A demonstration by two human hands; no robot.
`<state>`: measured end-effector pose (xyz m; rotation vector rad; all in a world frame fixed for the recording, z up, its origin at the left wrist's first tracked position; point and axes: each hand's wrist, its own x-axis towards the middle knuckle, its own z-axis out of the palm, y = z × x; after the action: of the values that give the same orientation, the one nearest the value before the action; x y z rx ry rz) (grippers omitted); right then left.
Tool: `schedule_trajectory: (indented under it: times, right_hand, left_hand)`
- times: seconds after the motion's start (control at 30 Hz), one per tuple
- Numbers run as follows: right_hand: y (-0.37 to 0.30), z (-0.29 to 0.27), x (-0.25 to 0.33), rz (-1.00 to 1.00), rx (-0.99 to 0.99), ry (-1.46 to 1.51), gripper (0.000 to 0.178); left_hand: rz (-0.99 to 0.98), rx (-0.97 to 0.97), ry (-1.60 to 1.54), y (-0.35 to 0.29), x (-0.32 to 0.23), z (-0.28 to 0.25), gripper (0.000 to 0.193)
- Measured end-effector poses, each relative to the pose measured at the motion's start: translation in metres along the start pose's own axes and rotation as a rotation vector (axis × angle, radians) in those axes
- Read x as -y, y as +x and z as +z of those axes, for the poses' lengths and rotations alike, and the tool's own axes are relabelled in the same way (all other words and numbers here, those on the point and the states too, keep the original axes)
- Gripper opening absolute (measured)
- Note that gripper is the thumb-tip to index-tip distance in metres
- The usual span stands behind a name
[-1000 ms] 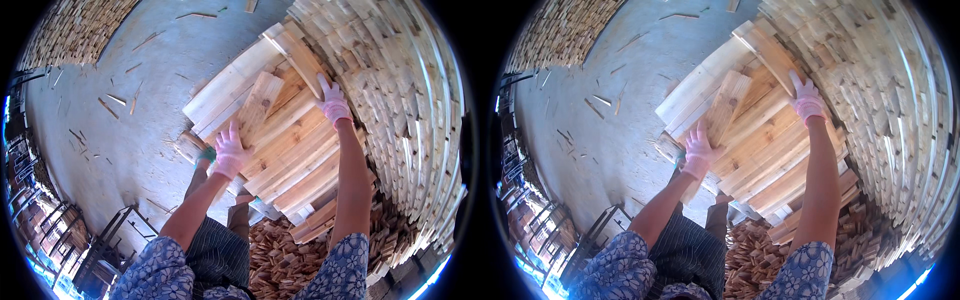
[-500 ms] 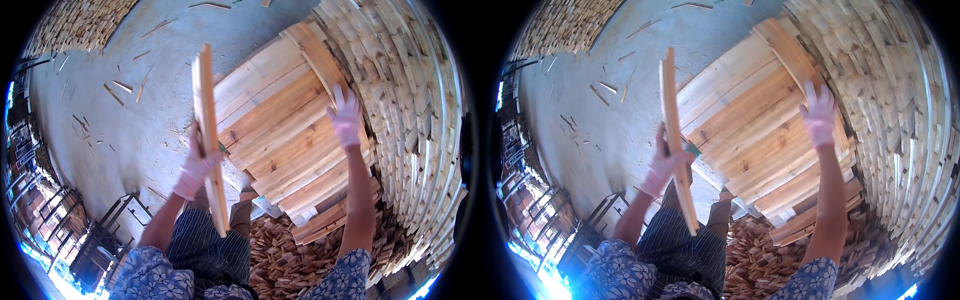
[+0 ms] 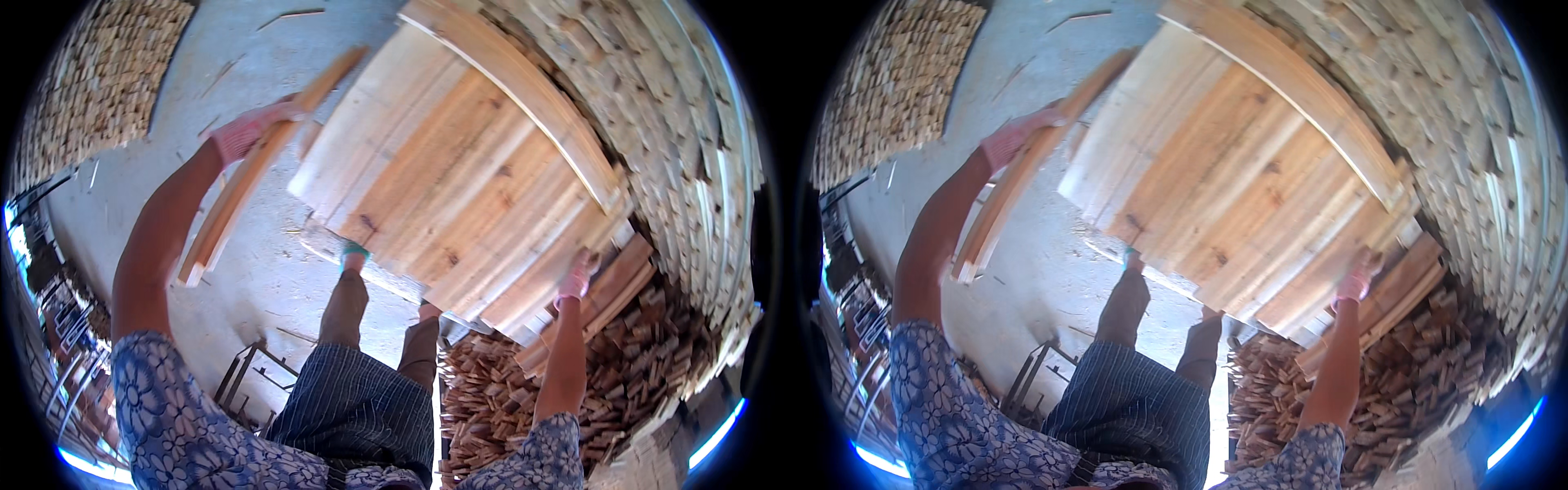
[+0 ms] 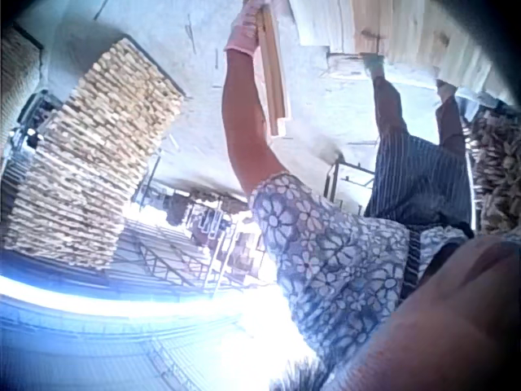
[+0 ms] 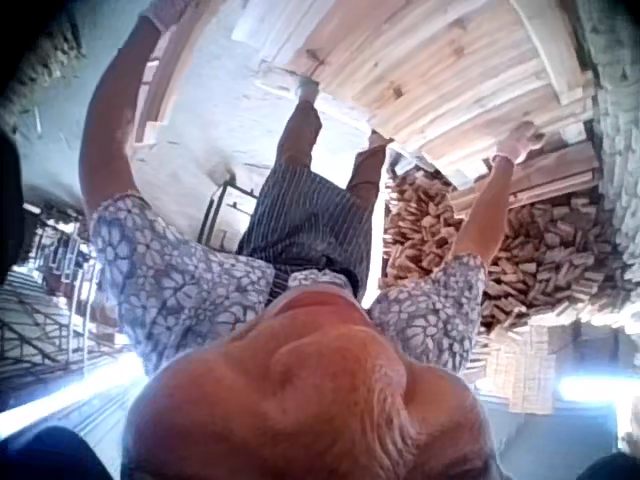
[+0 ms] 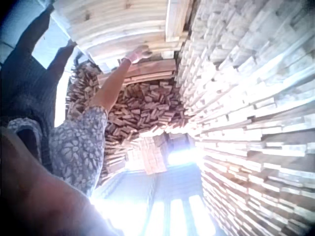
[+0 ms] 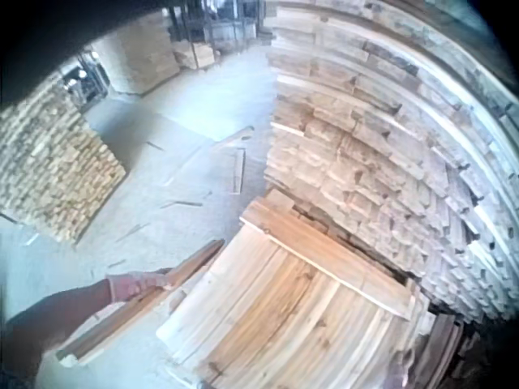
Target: The person repeatedly picks up wooden planks from a large pile and stacks them onto a wooden pallet. They wear pink gloves and use both hands to lift and arrange the planks in a neat, organized manner.
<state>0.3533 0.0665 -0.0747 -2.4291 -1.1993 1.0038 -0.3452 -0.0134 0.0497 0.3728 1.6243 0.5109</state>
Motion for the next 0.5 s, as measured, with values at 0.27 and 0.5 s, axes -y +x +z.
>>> schedule_trajectory:
  times: [0.27, 0.5]
  right_hand:
    - [-0.019, -0.024, -0.005, -0.124, -0.096, 0.084, 0.089]
    - [-0.024, -0.004, 0.016, -0.107, -0.092, 0.168, 0.088]
  left_hand:
    - [-0.042, 0.233, 0.254, 0.050, -0.012, -0.025, 0.113]
    - [-0.017, 0.313, 0.203, 0.046, -0.012, -0.007, 0.107]
